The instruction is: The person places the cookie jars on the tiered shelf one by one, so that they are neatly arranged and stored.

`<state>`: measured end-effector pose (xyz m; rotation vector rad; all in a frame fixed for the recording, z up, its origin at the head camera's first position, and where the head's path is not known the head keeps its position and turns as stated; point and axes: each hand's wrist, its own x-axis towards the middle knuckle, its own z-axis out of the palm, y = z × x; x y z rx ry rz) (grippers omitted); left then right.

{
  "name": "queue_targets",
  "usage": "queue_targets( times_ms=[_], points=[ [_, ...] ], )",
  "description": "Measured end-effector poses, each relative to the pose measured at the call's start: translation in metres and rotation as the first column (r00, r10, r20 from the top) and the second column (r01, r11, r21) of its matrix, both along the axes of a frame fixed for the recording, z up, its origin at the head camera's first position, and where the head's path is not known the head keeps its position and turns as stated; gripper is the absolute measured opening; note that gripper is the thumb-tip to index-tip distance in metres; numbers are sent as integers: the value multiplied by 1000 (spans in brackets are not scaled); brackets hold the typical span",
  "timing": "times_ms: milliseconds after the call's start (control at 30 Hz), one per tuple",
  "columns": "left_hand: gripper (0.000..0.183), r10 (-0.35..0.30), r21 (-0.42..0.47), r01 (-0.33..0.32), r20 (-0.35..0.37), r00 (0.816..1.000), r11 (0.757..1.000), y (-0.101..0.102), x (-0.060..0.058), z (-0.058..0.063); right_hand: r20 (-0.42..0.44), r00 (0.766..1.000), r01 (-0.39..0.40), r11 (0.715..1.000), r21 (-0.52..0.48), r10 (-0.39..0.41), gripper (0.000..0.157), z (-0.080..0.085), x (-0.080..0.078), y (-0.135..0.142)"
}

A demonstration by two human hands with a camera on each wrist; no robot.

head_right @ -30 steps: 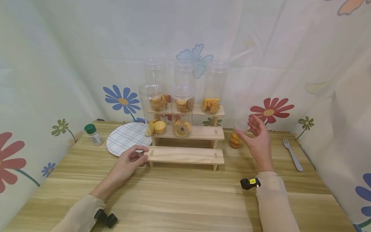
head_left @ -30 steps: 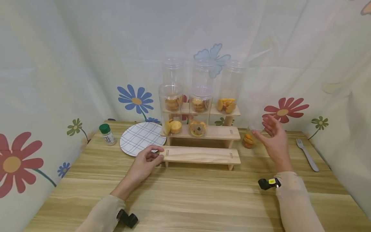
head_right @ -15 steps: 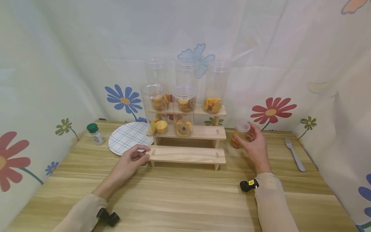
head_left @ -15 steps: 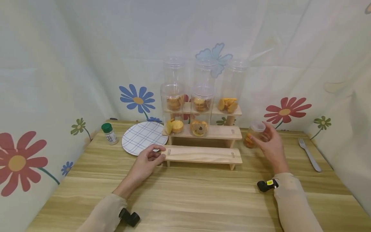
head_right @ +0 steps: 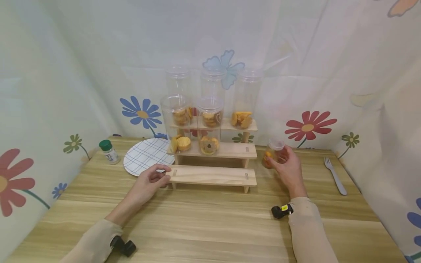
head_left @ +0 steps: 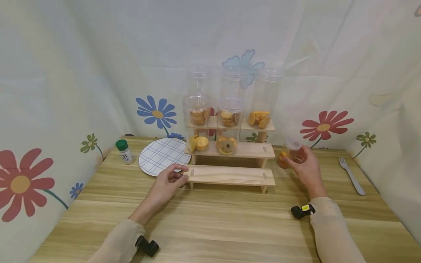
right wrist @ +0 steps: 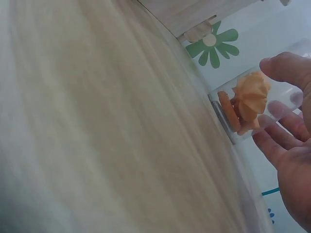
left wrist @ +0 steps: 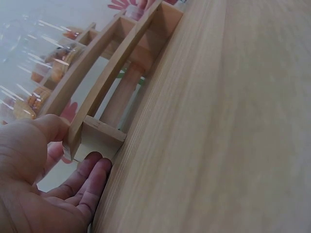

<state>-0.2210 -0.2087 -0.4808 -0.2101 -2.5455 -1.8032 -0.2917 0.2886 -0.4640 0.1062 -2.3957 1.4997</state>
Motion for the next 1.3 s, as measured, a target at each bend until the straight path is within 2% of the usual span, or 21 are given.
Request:
queue_targets(
  times_ms=[300, 633, 933, 1067, 1300],
  points=[
    [27, 5, 3, -5, 3, 1000, 1000, 0, 0, 1, 8, 1000, 30, 998, 59, -30, 59, 2, -1, -2],
    [27, 7, -2, -7, 2, 1000, 1000, 1, 1, 2, 7, 1000, 23, 997, 76, -24, 58, 5, 1, -4],
    [27, 6, 1, -6, 7, 1000, 1000, 2, 1, 3, -17, 1000, 25, 999, 35, -24, 55, 9, 1, -3],
    [27, 3, -2, -3, 9, 1000, 1000, 1, 1, 2, -34, 999, 38, 999, -19, -39, 57, 16, 2, -2],
    [28, 7, -6, -7, 8, 1000, 1000, 0, 1, 1, -116, 991, 62, 997, -55, -68, 54, 41, 7, -4]
  ],
)
